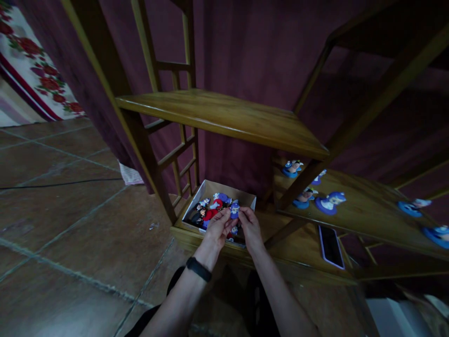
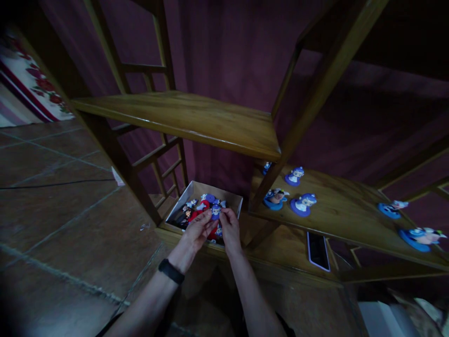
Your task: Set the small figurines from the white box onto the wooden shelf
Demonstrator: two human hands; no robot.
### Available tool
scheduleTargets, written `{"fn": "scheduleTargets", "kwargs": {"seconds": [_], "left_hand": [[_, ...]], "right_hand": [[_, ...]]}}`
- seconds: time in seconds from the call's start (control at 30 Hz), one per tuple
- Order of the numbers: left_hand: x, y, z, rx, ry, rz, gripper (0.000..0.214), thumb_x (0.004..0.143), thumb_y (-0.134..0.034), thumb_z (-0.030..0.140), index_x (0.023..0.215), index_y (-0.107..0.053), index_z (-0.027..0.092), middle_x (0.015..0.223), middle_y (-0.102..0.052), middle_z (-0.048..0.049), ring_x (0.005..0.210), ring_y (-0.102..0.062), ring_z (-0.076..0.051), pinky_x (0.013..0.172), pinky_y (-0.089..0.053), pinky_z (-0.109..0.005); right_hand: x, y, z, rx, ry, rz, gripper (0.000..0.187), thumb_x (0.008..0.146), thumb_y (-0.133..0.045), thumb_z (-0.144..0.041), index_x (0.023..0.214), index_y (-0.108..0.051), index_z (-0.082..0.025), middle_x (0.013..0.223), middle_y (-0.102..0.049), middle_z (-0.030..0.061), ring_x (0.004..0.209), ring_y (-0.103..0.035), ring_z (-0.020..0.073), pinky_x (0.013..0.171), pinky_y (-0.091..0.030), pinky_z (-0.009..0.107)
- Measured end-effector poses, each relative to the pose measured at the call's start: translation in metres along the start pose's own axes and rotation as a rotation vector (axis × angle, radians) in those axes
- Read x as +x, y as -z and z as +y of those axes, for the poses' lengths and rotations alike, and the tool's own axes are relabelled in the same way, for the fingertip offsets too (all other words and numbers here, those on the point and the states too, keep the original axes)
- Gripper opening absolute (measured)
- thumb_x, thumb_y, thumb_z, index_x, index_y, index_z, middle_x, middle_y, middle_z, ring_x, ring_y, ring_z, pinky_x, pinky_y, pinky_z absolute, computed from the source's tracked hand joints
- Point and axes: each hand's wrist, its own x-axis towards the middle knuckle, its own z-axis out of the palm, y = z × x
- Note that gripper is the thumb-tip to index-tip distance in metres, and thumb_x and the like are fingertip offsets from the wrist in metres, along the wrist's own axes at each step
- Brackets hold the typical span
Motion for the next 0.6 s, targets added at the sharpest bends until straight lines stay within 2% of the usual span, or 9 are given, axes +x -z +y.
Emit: {"fn": "scheduleTargets", "kwargs": {"seconds": [0.17, 0.33, 0.47, 0.6], "left_hand": [[0.0, -0.003, 0.005, 0.008, -0.175, -0.032, 0.026, 0.062, -0.074, 0.013, 0.086, -0.065, 0.012, 0.08, -0.07, -0.0061, 0.074, -0.066, -0.014, 0.078, -0.051, -0.028], [0.001, -0.005, 0.003, 0.077, -0.299, -0.007, 0.028, 0.058, -0.076, 0.014, 0.084, -0.066, 0.012, 0.08, -0.071, -0.0057, 0.072, -0.065, -0.013, 0.075, -0.05, -0.025], [0.003, -0.005, 0.002, 0.141, -0.336, -0.041, 0.031, 0.058, -0.075, 0.016, 0.088, -0.067, 0.013, 0.086, -0.071, -0.007, 0.075, -0.064, -0.014, 0.071, -0.049, -0.023], [0.003, -0.005, 0.002, 0.176, -0.318, -0.039, 0.033, 0.058, -0.075, 0.017, 0.09, -0.067, 0.013, 0.088, -0.071, -0.008, 0.075, -0.064, -0.015, 0.068, -0.05, -0.024]], "right_hand": [[-0.001, 0.005, -0.011, 0.013, 0.051, -0.085, 0.04, 0.071, -0.061, -0.032, 0.11, -0.056, -0.026, 0.112, -0.062, 0.0029, 0.098, -0.058, 0.0182, 0.086, -0.045, 0.032], [-0.004, 0.003, -0.017, -0.081, 0.113, -0.111, 0.042, 0.07, -0.062, -0.029, 0.112, -0.055, -0.026, 0.116, -0.06, 0.0035, 0.1, -0.059, 0.019, 0.089, -0.046, 0.035], [-0.003, 0.002, -0.013, -0.186, 0.16, -0.068, 0.035, 0.073, -0.06, -0.03, 0.108, -0.059, -0.027, 0.112, -0.062, 0.0024, 0.1, -0.06, 0.0184, 0.091, -0.046, 0.033], [-0.001, 0.004, -0.009, -0.208, 0.146, -0.035, 0.035, 0.074, -0.06, -0.03, 0.108, -0.06, -0.027, 0.111, -0.064, 0.0023, 0.1, -0.06, 0.0187, 0.09, -0.046, 0.034]]}}
